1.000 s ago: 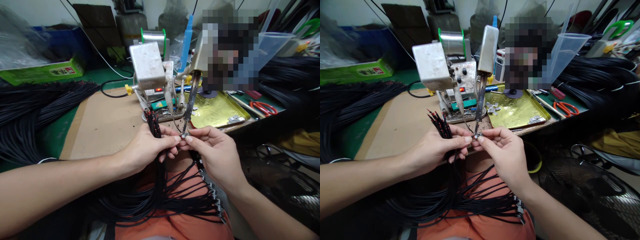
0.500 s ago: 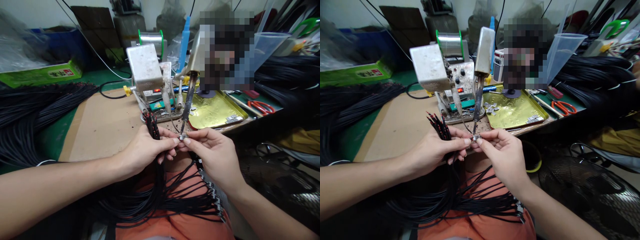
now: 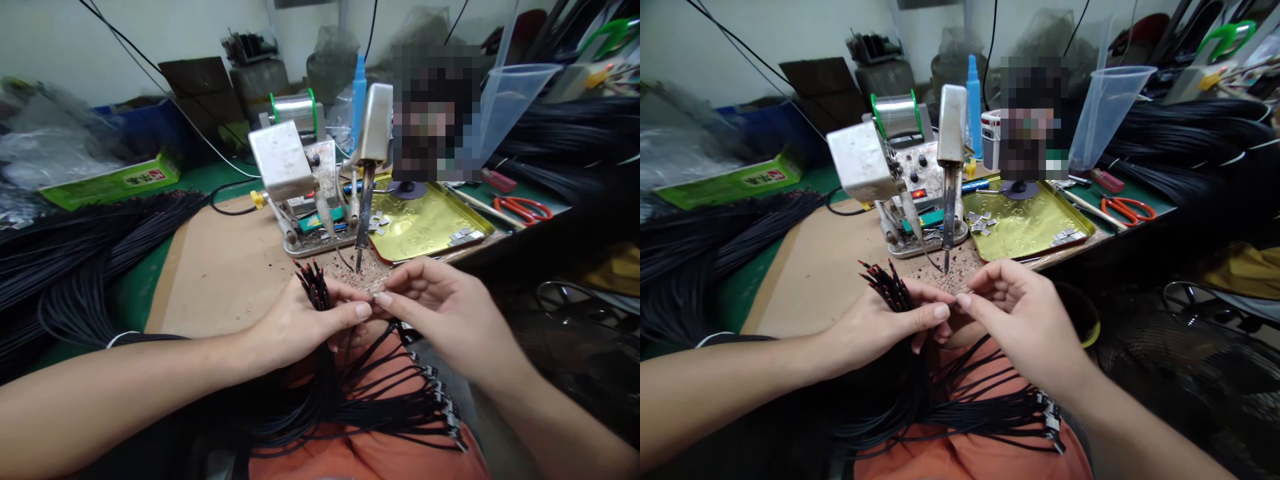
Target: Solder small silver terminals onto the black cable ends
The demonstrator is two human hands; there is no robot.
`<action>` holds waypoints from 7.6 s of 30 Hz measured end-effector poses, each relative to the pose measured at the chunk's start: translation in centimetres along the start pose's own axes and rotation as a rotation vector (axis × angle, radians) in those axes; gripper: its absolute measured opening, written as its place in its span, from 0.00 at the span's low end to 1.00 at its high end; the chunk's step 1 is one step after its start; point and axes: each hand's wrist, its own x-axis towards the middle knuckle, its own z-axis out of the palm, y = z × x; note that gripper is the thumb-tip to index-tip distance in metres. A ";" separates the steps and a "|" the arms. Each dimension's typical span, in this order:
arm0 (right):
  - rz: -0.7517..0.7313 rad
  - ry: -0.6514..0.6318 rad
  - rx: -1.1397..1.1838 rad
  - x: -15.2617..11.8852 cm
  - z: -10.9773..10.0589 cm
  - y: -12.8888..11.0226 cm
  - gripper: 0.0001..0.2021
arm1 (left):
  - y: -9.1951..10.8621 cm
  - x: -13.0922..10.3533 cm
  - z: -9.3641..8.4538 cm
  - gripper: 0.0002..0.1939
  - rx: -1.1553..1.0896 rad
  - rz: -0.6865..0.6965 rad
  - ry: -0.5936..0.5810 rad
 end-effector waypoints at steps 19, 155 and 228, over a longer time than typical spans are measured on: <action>-0.154 -0.078 -0.195 -0.3 3.1 -1.1 0.02 | 0.3 -0.8 0.8 0.10 0.129 0.090 -0.205; -0.018 0.059 0.332 2.4 2.5 2.7 0.10 | -0.2 1.4 -1.0 0.05 -0.098 0.086 0.196; 0.000 -0.039 -0.382 2.7 -5.6 -0.8 0.10 | 0.0 0.0 0.4 0.12 0.020 -0.056 -0.025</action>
